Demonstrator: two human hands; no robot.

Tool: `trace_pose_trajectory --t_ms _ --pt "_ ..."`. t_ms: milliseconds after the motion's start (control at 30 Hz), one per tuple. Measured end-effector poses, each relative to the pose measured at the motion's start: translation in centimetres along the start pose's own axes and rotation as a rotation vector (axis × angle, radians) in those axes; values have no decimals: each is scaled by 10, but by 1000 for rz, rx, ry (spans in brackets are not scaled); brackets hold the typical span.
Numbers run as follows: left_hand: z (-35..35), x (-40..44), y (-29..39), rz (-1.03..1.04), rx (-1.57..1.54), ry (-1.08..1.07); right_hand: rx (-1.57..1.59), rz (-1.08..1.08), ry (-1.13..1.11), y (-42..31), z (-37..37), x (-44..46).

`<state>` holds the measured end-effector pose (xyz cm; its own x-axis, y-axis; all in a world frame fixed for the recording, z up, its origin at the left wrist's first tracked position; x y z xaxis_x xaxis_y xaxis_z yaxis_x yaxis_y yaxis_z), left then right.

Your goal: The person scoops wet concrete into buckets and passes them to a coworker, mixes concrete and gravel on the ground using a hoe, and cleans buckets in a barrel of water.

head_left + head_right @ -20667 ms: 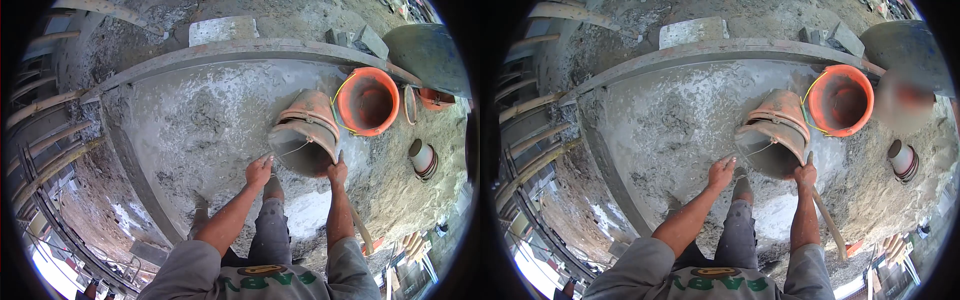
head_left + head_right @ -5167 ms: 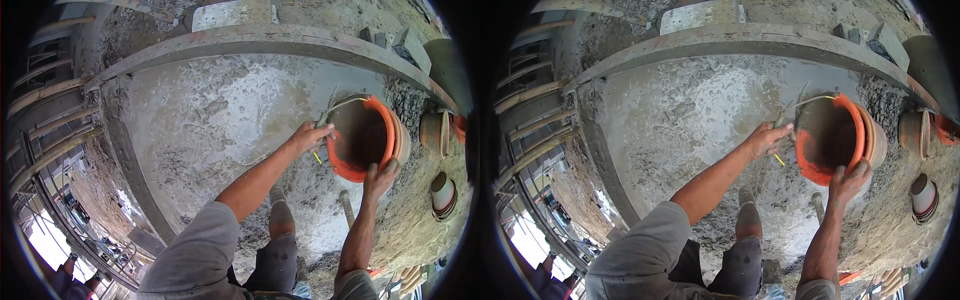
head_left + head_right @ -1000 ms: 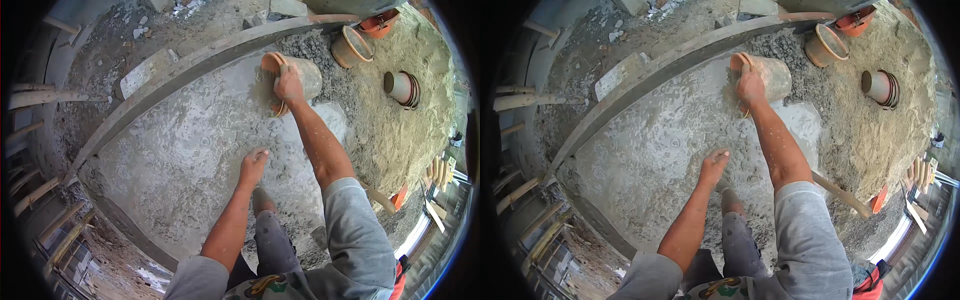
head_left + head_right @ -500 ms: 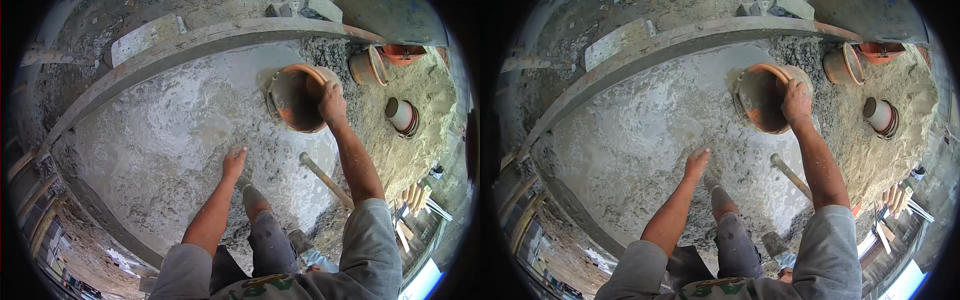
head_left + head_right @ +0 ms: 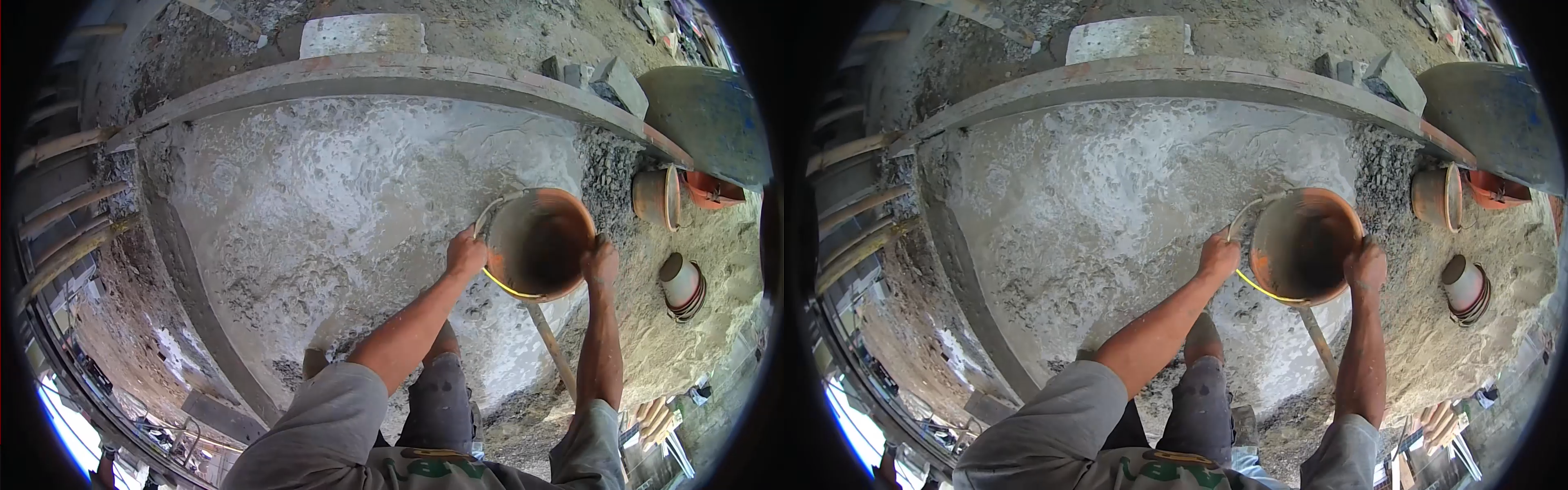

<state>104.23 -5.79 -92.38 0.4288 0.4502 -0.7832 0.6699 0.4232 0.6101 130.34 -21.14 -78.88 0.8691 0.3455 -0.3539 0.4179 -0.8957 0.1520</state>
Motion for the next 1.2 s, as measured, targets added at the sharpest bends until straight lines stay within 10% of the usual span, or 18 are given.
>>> trace_pose_trajectory --t_ms 167,400,633,1200 --pt "18 -73 40 471 -65 -93 -51 139 67 53 -5 -41" --pt "10 -70 -39 -44 -448 -323 441 -141 -58 -65 57 -145" --pt "30 -29 -27 117 -263 95 740 -141 -196 -117 65 -144" --pt "43 10 19 34 105 61 706 -110 -164 -96 106 -77"
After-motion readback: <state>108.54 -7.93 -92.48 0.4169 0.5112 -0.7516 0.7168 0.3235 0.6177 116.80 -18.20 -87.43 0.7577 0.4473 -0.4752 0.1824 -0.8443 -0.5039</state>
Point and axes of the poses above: each hand's wrist, its own x-axis towards the middle knuckle, its own z-axis out of the palm, y = z × x, the point moved 8 cm from there along x, towards the middle knuckle
